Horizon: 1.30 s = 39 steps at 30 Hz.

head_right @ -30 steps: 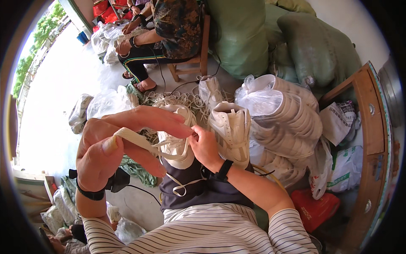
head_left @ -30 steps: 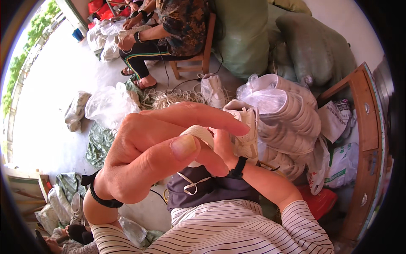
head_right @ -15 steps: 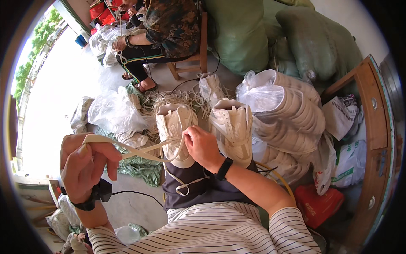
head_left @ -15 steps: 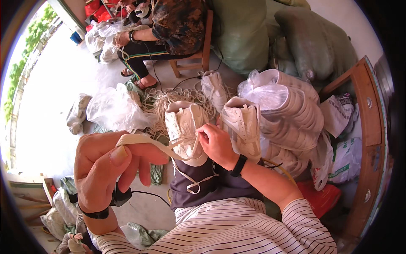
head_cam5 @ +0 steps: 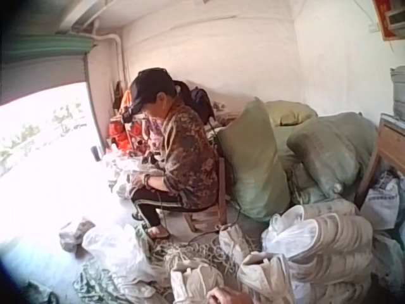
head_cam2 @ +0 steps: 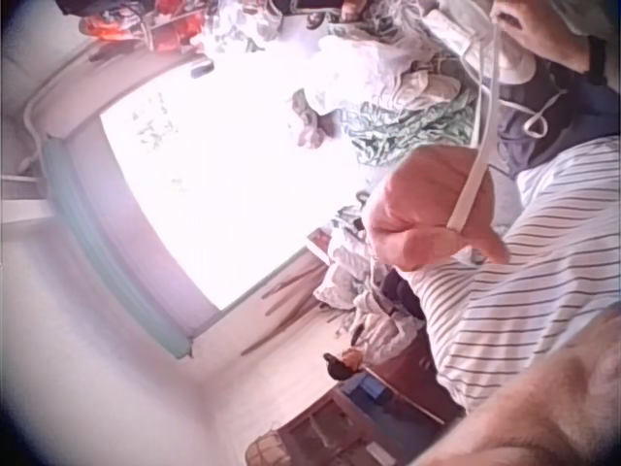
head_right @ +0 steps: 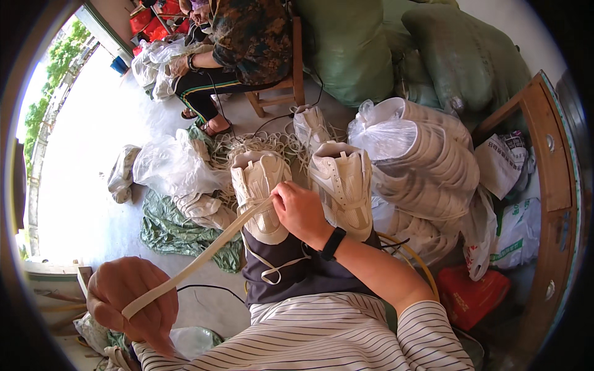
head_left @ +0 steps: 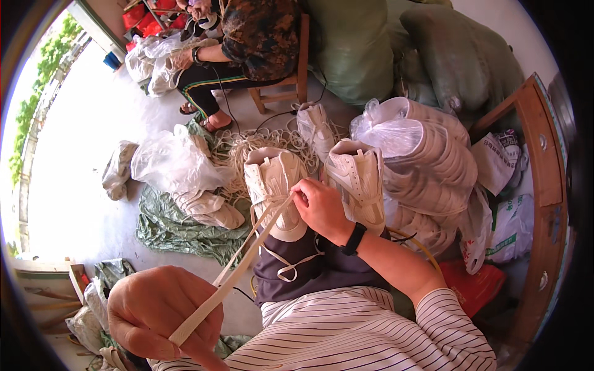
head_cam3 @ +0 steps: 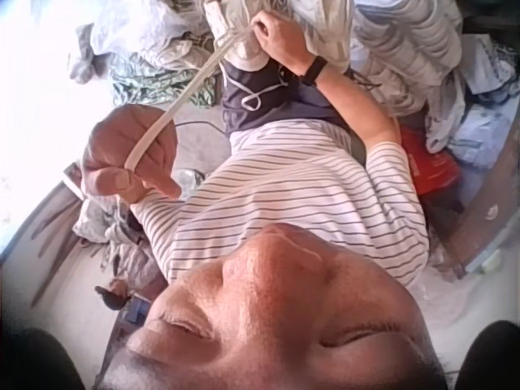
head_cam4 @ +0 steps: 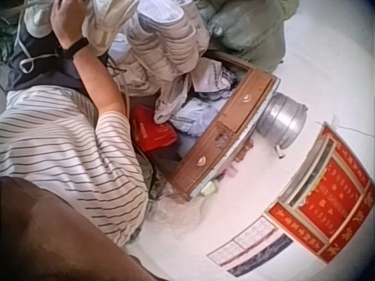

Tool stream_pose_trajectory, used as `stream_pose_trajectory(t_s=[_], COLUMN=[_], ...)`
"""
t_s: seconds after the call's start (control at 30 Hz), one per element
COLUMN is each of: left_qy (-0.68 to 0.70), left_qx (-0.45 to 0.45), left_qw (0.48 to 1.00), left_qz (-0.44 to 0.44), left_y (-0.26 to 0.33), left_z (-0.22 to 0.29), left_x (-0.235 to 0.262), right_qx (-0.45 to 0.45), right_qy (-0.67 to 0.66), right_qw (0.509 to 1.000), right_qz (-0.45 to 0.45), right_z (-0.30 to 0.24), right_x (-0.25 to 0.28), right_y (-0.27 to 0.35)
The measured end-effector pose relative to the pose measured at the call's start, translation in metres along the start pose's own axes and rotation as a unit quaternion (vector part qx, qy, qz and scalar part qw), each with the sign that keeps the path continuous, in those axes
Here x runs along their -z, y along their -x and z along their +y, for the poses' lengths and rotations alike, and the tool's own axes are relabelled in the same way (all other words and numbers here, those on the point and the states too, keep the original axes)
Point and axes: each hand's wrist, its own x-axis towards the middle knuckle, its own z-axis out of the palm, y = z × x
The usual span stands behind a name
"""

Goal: Lacing a pair of white sneakers while sitting in a workshop.

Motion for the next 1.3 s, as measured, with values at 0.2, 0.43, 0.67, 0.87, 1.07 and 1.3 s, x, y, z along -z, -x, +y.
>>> stream_pose_trajectory(t_s=[0.2, 0.43, 0.67, 0.87, 1.07, 1.3], left_qy=[-0.052, -0.043, -0.027, -0.176, -0.431, -0.448], left_qx=[0.019, -0.003, 0.035, 0.014, 0.288, 0.407], left_qw=[0.997, 0.997, 0.997, 0.981, 0.854, 0.77], left_qz=[-0.056, 0.06, 0.069, -0.076, -0.045, 0.204], left_y=[-0.026, -0.057, -0.088, -0.119, -0.133, -0.054], left_z=[0.003, -0.011, -0.008, -0.026, -0.038, -0.159], left_x=[-0.005, 0.01, 0.032, 0.061, 0.051, 0.118], right_qx=[0.002, -0.011, -0.073, -0.095, -0.015, -0.062], right_qy=[0.008, 0.018, -0.068, -0.126, -0.08, -0.09], right_qw=[1.0, 1.0, 0.994, 0.987, 0.997, 0.994], right_qz=[-0.014, 0.001, -0.049, -0.016, 0.008, 0.021], right_z=[0.001, 0.008, -0.003, -0.003, 0.009, 0.028], right_x=[0.001, 0.007, 0.007, -0.009, -0.005, -0.014], right_y=[0.002, 0.009, 0.013, 0.012, 0.012, 0.011])
